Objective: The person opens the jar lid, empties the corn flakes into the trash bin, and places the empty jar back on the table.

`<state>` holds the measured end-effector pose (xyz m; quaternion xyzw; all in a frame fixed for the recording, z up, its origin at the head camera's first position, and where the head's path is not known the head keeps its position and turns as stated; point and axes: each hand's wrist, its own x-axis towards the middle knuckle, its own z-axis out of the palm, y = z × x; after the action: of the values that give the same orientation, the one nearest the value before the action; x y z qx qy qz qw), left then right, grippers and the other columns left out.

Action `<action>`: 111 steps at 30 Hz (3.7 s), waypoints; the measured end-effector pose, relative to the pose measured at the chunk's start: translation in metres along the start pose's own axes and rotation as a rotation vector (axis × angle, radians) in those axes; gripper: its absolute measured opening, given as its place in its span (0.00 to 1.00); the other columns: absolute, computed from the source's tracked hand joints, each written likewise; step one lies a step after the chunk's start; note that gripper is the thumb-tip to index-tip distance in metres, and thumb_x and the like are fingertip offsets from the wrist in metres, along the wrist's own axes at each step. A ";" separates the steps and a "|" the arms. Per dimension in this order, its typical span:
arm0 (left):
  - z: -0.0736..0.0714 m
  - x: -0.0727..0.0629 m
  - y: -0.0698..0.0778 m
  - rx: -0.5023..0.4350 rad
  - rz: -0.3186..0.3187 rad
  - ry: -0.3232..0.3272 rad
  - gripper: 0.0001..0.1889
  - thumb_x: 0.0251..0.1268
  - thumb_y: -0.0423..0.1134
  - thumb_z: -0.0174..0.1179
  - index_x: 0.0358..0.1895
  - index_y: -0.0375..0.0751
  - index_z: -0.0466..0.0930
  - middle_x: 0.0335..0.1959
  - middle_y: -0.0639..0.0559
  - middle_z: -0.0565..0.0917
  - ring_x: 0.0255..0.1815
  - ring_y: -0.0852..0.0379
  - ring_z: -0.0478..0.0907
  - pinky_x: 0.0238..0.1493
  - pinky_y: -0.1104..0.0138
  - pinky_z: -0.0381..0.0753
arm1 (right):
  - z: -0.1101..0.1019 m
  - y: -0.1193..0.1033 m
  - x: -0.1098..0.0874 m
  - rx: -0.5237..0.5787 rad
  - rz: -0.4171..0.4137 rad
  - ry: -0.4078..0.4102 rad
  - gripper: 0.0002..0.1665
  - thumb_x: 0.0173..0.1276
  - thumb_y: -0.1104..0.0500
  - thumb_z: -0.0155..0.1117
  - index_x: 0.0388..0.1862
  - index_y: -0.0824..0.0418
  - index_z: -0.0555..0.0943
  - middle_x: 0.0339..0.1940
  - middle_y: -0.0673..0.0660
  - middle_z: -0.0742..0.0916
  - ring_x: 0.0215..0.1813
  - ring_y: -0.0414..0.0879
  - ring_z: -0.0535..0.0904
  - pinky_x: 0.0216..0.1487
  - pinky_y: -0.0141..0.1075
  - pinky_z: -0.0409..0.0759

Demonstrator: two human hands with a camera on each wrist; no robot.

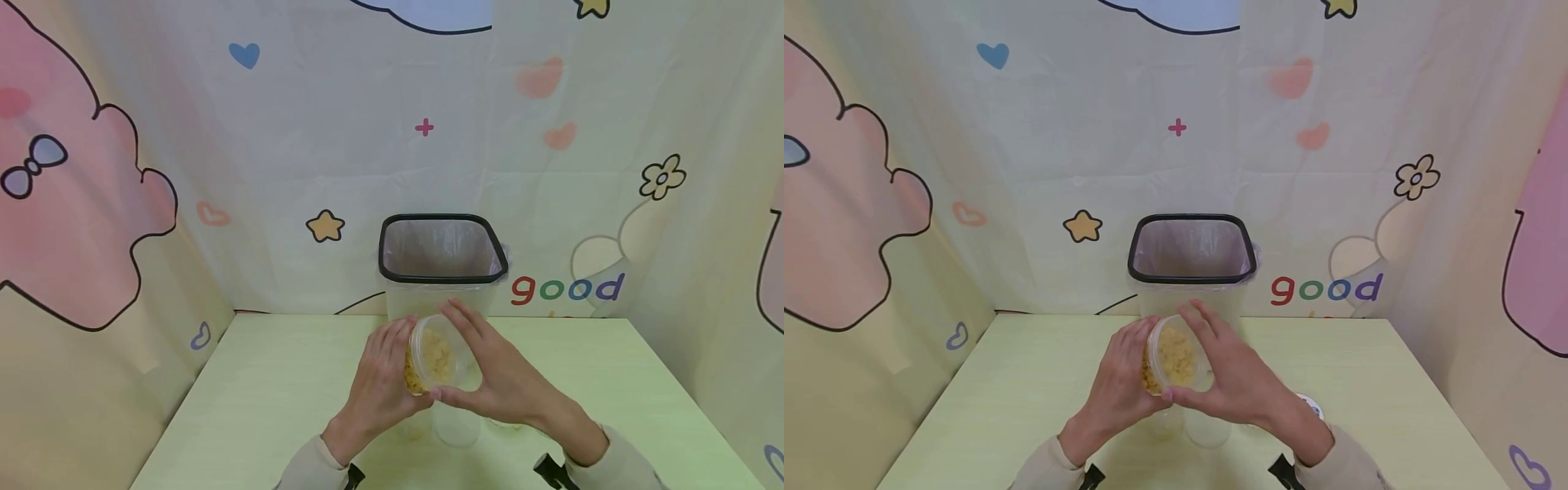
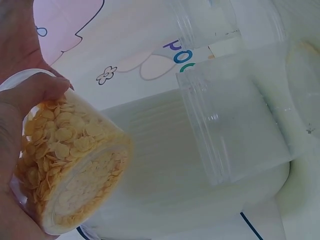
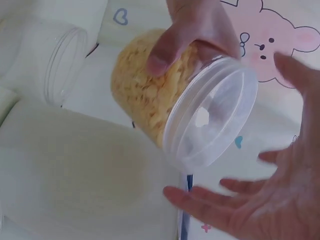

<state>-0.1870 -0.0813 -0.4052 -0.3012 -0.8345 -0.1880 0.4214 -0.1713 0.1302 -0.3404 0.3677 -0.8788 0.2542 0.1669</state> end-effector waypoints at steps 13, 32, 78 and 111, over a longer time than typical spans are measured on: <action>0.001 0.002 0.004 0.052 0.014 0.022 0.60 0.20 0.54 0.82 0.67 0.35 0.64 0.61 0.45 0.75 0.61 0.48 0.71 0.64 0.55 0.73 | 0.005 -0.020 0.006 -0.035 0.364 0.010 0.55 0.58 0.27 0.61 0.79 0.48 0.55 0.71 0.59 0.73 0.54 0.62 0.82 0.51 0.57 0.80; -0.001 0.001 0.006 0.087 0.010 0.011 0.56 0.27 0.55 0.79 0.67 0.36 0.64 0.62 0.46 0.75 0.62 0.49 0.71 0.65 0.56 0.73 | 0.011 -0.019 0.009 0.003 0.205 0.078 0.45 0.55 0.38 0.72 0.70 0.47 0.68 0.65 0.53 0.76 0.47 0.51 0.83 0.43 0.42 0.82; -0.025 -0.004 -0.017 -0.063 -0.142 -0.003 0.59 0.28 0.52 0.82 0.70 0.38 0.60 0.63 0.46 0.73 0.63 0.48 0.71 0.64 0.53 0.74 | -0.008 -0.003 0.003 0.001 -0.078 0.065 0.49 0.53 0.44 0.78 0.72 0.46 0.67 0.73 0.56 0.69 0.68 0.54 0.71 0.58 0.57 0.79; -0.061 -0.034 -0.070 0.004 -0.316 0.052 0.59 0.26 0.48 0.82 0.70 0.38 0.61 0.63 0.43 0.73 0.62 0.44 0.71 0.59 0.47 0.75 | 0.047 -0.007 0.017 0.000 -0.038 0.021 0.47 0.53 0.38 0.74 0.72 0.42 0.68 0.71 0.55 0.71 0.70 0.52 0.69 0.63 0.53 0.76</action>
<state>-0.1812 -0.1801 -0.4019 -0.1602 -0.8608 -0.2580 0.4085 -0.1825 0.0893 -0.3683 0.3818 -0.8698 0.2548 0.1808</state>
